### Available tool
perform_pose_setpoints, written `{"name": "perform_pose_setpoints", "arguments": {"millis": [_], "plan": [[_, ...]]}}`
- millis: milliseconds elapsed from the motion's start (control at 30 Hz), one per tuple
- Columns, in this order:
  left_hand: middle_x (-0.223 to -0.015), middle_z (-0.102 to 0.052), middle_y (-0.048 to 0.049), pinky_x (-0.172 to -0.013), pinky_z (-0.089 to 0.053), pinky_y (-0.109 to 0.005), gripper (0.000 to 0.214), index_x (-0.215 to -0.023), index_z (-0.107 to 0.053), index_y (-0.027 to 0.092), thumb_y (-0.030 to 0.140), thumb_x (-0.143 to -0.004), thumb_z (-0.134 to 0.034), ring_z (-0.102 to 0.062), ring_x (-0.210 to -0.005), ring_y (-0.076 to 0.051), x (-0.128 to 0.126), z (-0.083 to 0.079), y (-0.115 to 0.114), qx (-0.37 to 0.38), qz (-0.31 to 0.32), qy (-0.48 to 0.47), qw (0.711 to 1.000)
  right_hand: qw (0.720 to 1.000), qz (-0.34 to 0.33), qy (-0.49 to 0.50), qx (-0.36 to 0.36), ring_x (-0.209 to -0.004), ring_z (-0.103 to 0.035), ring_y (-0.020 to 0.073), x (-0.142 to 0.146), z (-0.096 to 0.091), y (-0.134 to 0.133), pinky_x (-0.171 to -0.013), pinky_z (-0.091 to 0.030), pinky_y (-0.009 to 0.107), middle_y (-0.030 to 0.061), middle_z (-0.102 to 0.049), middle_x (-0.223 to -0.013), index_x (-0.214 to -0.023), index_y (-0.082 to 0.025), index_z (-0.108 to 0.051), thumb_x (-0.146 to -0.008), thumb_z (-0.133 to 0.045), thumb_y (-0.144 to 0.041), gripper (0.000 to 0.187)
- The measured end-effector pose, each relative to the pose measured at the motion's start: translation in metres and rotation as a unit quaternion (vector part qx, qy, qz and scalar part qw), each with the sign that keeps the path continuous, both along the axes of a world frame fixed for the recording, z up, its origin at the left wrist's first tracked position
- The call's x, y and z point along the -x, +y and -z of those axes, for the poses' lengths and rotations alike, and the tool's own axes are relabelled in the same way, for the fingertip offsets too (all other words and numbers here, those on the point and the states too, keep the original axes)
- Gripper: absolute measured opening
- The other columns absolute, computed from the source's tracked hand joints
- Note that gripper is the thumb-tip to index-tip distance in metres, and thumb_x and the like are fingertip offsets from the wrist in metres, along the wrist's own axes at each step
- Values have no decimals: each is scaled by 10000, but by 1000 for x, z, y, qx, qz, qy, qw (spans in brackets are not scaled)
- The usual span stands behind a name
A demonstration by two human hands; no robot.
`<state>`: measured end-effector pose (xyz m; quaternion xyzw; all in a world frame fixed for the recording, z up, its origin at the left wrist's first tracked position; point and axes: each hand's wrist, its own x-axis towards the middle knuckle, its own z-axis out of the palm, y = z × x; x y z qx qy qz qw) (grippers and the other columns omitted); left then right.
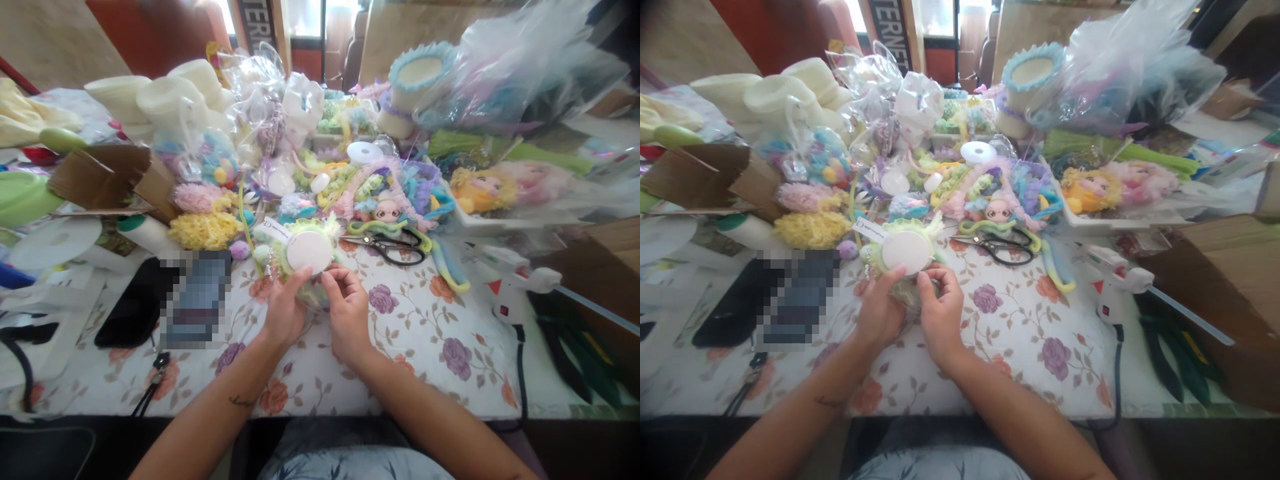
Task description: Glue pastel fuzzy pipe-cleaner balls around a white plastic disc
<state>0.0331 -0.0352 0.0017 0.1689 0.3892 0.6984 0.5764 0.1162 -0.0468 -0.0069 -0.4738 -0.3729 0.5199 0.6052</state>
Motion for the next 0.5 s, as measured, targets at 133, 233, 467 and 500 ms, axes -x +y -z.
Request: {"name": "perform_pose_setpoints", "arguments": {"millis": [133, 233, 467, 500], "plan": [[-922, -757, -7, -817, -546, -260, 393, -1092, -665, 215, 139, -720, -769, -696, -877, -167, 0, 0, 0, -3, -10, 2, 1000, 1000, 2, -1, 2, -924, -566, 173, 0, 1, 0, -880, -422, 321, 40, -629, -1011, -802, -184, -598, -840, -647, -358, 185], [-934, -757, -11, -803, -548, -241, 399, -1084, -668, 212, 135, -708, -778, -694, -877, -159, -2, -1, 0, -6, -13, 10, 1000, 1000, 4, -4, 0, -921, -561, 171, 0, 1, 0, -879, -419, 319, 39, -625, -1007, -796, -184, -599, -839, -649, -350, 179], [-959, -758, -31, -755, -555, -216, 341, -1049, -685, 189, 159, -721, -774, -691, -841, -144, -3, -1, 0, -5, -18, 8, 1000, 1000, 2, 5, 7, -891, -561, 166, 0, 0, 0, -853, -434, 307, 34, -618, -972, -801, -184, -596, -833, -655, -349, 179], [-969, -758, -33, -750, -554, -213, 349, -1053, -685, 190, 158, -718, -778, -692, -841, -144, -3, 0, 0, -8, -15, 11, 1000, 1000, 1, 5, 8, -890, -562, 166, 0, 0, 0, -854, -435, 305, 33, -617, -970, -799, -184, -593, -832, -657, -348, 180]]}}
